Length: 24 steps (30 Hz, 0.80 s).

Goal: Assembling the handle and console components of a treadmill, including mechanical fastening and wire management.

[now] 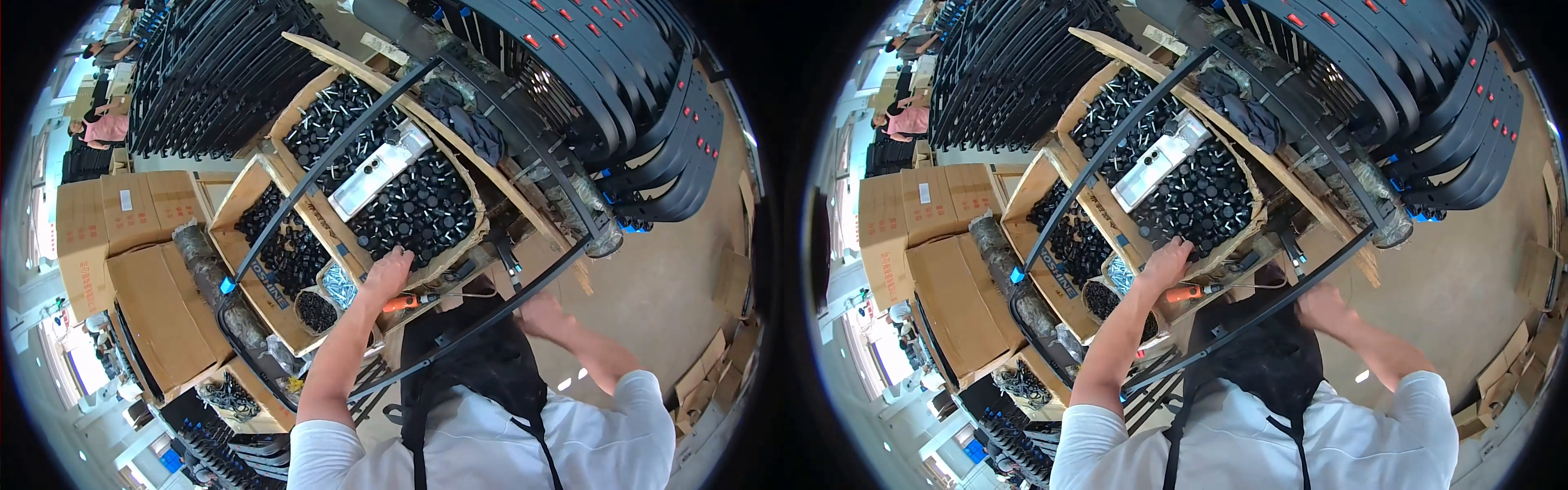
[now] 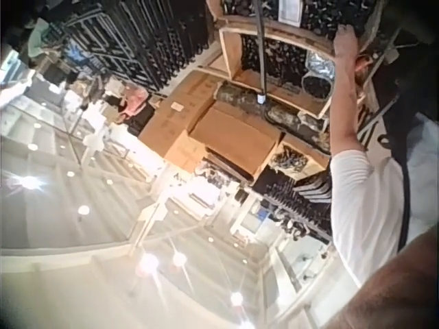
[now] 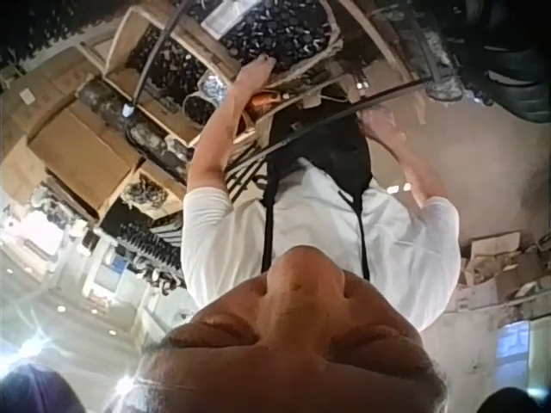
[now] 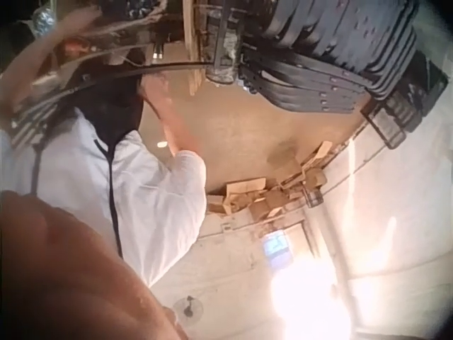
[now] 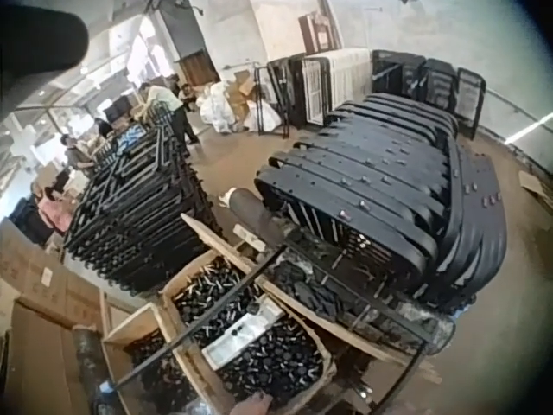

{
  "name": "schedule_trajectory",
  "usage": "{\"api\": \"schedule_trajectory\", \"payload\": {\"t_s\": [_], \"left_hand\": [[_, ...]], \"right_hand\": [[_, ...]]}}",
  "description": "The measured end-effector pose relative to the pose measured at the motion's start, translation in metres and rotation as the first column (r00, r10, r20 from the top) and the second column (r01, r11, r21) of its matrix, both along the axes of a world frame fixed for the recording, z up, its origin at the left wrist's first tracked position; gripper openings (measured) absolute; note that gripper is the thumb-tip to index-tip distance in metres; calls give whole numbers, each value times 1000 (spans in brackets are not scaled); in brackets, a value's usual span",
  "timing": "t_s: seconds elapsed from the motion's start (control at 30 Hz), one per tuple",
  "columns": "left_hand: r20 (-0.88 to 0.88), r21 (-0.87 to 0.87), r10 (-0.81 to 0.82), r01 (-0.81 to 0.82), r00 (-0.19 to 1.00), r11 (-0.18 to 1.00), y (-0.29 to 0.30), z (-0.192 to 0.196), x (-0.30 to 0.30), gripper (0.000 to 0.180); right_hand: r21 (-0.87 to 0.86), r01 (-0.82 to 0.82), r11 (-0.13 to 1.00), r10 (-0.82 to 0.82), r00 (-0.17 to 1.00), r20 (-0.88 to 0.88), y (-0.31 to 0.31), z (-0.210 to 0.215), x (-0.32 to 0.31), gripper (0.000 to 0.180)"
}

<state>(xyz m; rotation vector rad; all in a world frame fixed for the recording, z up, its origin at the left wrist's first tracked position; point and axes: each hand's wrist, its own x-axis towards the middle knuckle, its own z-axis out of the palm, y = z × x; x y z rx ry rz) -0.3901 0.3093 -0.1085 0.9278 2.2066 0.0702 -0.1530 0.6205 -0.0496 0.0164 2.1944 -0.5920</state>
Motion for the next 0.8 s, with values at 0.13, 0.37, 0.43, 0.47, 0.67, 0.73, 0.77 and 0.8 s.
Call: {"api": "schedule_trajectory", "payload": {"t_s": [0.13, 0.37, 0.43, 0.47, 0.67, 0.73, 0.77, 0.8], "left_hand": [[91, 180, 130, -145, 987, 973, -15, 21, -13, 28], [572, 167, 609, -805, 550, 569, 40, 81, -58, 37], [461, 369, 572, -733, 678, 572, 53, 86, -76, 38], [336, 547, 547, -632, 767, 549, 63, 90, -86, 38], [211, 700, 665, -586, 717, 409, 154, 107, -200, 44], [203, 757, 601, -513, 773, 404, 192, 112, -229, 43], [229, 801, 564, -483, 793, 354, 212, 107, -241, 43], [207, 792, 595, -490, 777, 364, 215, 94, -265, 40]], "right_hand": [[-486, 93, 869, -135, 990, -51, -18, 93, -51, 20], [81, -213, 974, 224, 831, -509, -125, -64, -190, 19], [192, -293, 937, 347, 847, -403, -143, -82, -201, 21], [162, -358, 920, 392, 817, -422, -144, -82, -203, 22], [-111, -209, 971, 145, 896, -419, -108, -44, -189, 26], [-260, -42, 965, -67, 916, -396, -89, -3, -179, 29], [-253, -31, 967, -76, 913, -400, -80, 12, -173, 29], [-334, 33, 942, -168, 907, -385, -78, 26, -171, 31]]}}
